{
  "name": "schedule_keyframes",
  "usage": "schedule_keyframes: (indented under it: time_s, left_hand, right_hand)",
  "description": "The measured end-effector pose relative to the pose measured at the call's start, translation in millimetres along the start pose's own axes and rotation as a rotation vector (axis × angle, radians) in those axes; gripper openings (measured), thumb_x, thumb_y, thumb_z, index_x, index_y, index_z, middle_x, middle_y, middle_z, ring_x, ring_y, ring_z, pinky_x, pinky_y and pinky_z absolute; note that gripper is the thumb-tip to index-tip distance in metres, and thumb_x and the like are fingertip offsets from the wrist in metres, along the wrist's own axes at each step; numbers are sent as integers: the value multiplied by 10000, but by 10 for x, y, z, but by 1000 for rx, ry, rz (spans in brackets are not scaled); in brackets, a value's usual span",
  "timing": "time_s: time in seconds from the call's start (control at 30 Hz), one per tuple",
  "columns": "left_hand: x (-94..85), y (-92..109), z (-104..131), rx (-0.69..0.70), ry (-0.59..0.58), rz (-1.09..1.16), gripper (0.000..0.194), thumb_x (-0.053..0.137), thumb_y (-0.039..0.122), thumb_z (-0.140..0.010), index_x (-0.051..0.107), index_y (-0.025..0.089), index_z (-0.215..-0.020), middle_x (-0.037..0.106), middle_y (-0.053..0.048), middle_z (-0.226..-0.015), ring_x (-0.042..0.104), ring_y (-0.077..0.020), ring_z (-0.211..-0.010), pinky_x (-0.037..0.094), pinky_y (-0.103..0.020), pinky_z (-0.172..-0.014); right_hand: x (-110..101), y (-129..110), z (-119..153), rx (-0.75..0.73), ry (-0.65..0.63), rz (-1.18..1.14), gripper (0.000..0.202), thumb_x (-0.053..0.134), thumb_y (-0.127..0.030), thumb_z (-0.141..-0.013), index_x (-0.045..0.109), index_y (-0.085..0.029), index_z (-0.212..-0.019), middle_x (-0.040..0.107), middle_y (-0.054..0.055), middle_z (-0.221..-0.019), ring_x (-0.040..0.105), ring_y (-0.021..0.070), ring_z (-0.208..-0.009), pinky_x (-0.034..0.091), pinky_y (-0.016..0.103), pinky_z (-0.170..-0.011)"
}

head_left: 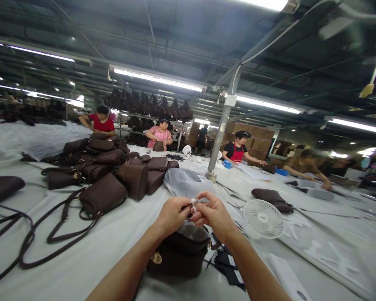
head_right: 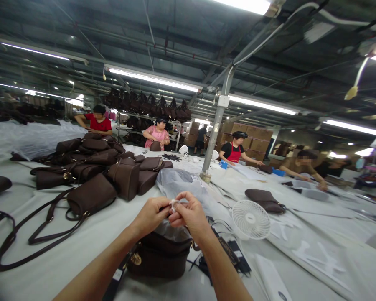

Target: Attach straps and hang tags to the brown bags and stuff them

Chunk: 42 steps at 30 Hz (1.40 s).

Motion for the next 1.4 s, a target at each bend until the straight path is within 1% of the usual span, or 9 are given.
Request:
schedule_keyframes:
  time_s: [0.1, 0.27, 0.47, 0.6, 0.73, 0.83, 0.97, 1.2, 1.4]
  left_hand:
    - [7, -13, 18, 9, -19, -57, 249, 492, 175, -848, 559, 153, -610, 546, 15, -588, 469, -112, -580, 298, -215, -550]
    - [-26, -32, 36, 55, -13, -81, 224, 486, 139, -830, 534, 155, -611, 524, 15, -598, 460, -112, -587, 301, -219, -570]
    - [-85, -48, 9, 72, -7, -98, 229, 468, 98, -799, 504, 153, -580, 483, 28, -575, 432, -102, -564, 289, -217, -562]
    - [-149, -23, -15, 48, -21, -45, 223, 455, 137, -832, 584, 148, -651, 550, 15, -619, 489, -117, -618, 318, -215, -590]
    - [-214, 0, -49, 58, -35, -12, 206, 442, 158, -834, 595, 144, -696, 554, 15, -652, 489, -119, -642, 338, -210, -609]
    - [-208, -22, -60, 54, -117, -28, 235, 433, 187, -830, 523, 154, -615, 466, 35, -583, 421, -107, -584, 315, -207, -570]
    - [-220, -68, -43, -42, -296, 149, 242, 402, 237, -851, 564, 151, -693, 543, 18, -647, 482, -122, -623, 384, -212, -618]
    - [-463, 66, -136, 10, -355, 154, 368, 366, 396, -951, 639, 155, -1005, 659, -25, -988, 570, -182, -933, 415, -253, -852]
    - [-308, 115, -206, -94, -492, 60, 376, 394, 391, -942, 617, 141, -773, 605, -5, -720, 516, -127, -623, 406, -225, -605]
  right_hand:
    - [-42, 1, -9, 4, -16, -38, 477, 833, -453, -600, 498, -185, -808, 668, -17, -639, 648, 108, -542, 545, 189, -509]
    - [-55, -78, -21, 169, -69, -22, 301, 706, -399, -773, 522, -166, -815, 714, 64, -754, 714, 152, -666, 581, 221, -589]
    - [38, -237, -115, 153, -114, 388, 100, 518, -148, -854, 531, -170, -950, 653, -25, -596, 673, 130, -544, 550, 217, -507]
    - [100, -358, -106, -84, -147, 865, 93, 476, -144, -874, 556, -189, -863, 594, -47, -542, 595, 117, -473, 465, 213, -486]
    - [213, -481, -50, -447, -41, 1478, 154, 470, -114, -887, 602, -194, -888, 667, 47, -889, 639, 165, -752, 390, 242, -573]
    - [248, -519, -102, -505, 85, 1652, 188, 427, -127, -911, 598, -193, -950, 651, 71, -1001, 633, 185, -786, 346, 263, -554]
    - [179, -546, -257, -474, 215, 1389, 127, 446, -179, -909, 572, -192, -913, 667, 60, -882, 628, 192, -796, 386, 265, -620]
    - [172, -647, -393, -304, -61, 751, 50, 478, -164, -781, 500, -210, -780, 511, -82, -481, 510, 92, -391, 403, 204, -454]
    - [284, -753, -448, -295, -18, 322, 174, 565, -213, -616, 503, -215, -779, 492, -108, -456, 455, 79, -376, 401, 171, -364]
Point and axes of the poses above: each hand's wrist, its own z-axis away from the middle knuckle, its own x-axis out of the palm, y = z × x, the point moved 2 cm from there along -z, towards the middle knuckle
